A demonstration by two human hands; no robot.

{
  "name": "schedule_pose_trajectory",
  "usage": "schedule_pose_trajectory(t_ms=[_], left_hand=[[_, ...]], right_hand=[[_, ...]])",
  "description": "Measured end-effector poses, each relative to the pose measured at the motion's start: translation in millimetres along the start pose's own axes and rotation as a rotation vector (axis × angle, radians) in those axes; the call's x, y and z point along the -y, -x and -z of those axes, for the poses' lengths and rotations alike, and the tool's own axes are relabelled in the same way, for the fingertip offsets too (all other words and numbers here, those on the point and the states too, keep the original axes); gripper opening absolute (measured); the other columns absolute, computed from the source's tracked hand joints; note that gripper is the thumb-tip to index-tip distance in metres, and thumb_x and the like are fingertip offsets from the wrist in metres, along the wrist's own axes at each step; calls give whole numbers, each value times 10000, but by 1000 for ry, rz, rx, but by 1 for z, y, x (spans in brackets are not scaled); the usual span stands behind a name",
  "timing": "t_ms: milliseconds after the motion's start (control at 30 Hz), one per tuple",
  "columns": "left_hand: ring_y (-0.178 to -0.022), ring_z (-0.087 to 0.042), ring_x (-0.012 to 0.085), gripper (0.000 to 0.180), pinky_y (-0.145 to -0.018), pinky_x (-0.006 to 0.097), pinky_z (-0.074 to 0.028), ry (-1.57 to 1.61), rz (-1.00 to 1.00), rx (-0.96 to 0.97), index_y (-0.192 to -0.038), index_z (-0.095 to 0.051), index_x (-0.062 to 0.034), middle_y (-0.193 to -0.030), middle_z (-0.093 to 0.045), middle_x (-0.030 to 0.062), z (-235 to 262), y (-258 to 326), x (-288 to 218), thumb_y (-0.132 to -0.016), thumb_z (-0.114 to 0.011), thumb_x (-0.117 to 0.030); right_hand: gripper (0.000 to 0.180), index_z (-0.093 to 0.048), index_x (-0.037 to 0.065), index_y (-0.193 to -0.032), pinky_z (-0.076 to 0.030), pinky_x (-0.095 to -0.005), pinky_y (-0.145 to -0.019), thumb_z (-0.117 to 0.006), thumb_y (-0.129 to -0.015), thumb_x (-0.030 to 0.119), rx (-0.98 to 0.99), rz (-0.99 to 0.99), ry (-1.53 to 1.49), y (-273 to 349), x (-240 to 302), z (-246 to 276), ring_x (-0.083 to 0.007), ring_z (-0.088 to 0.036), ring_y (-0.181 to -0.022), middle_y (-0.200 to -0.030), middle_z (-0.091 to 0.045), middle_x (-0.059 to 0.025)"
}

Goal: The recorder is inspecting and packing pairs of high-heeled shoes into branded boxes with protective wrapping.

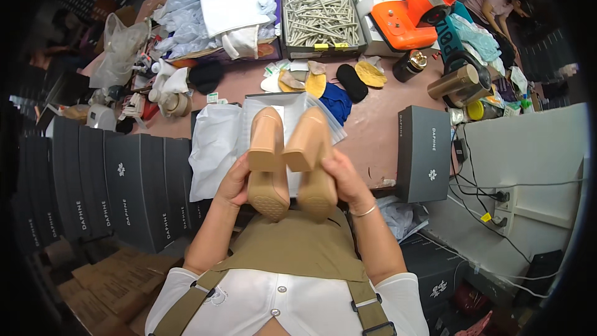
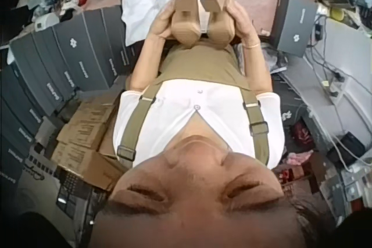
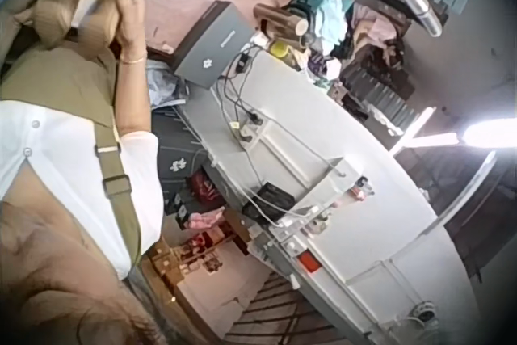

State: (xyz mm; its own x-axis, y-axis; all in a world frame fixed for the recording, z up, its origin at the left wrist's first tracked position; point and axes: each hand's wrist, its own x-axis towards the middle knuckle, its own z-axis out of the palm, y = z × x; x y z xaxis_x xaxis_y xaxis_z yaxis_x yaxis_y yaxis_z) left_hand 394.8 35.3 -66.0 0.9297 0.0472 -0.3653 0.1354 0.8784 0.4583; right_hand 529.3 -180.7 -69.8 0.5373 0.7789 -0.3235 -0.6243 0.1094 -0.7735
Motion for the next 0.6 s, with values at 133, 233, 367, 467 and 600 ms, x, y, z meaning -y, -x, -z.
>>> schedule_pose_trajectory(t_ms=[133, 233, 367, 467, 600], left_hand=[[-1072, -576, 154, 492, -904, 309, -493, 56, -64, -57, -1299, -438, -25, -1185, -574, 78, 0, 8, -2, -936, -579, -324], [-1062, -579, 155, 475, -909, 308, -489, 34, -76, -85, -1288, -449, -19, -1181, -578, 79, 1, 16, -7, -938, -579, -313], [-1048, -584, 150, 477, -913, 305, -483, -233, -206, -139, -1283, -448, -3, -1190, -577, 77, 4, 40, -20, -930, -600, -286], [-1051, -594, 233, 569, -926, 344, -472, -1308, -263, -84, -1268, -471, 12, -1167, -589, 97, -10, 58, -42, -825, -713, -253], [-1196, -486, 327, 777, -1060, 462, -313, -1927, -859, -182, -1311, -447, -27, -1258, -535, 140, -15, 66, -58, -710, -783, -387]], right_hand=[[365, -517, 5, -1205, -507, -260, -705, -537, -943, 259, -202, -33, 282, -14, 15, 90, -119, -606, -844, -1004, -619, -74], [471, -508, -48, -1198, -495, -325, -716, -586, -910, 317, -350, -144, 856, -47, -39, 171, -188, -609, -800, -927, -633, -75], [670, -421, -66, -1315, -497, -343, -800, -611, -880, 405, -391, 31, 1595, -64, -1, 118, -262, -599, -996, -1203, -554, -196], [788, -290, -25, -1429, -445, -364, -954, -599, -878, 446, 60, -92, 480, -36, 39, -7, -280, -483, -1231, -1439, -351, -222], [742, -369, 10, -1386, -370, -332, -1019, -670, -802, 356, 311, -112, 201, -32, 11, -69, -208, -459, -1199, -1330, -453, -136]])
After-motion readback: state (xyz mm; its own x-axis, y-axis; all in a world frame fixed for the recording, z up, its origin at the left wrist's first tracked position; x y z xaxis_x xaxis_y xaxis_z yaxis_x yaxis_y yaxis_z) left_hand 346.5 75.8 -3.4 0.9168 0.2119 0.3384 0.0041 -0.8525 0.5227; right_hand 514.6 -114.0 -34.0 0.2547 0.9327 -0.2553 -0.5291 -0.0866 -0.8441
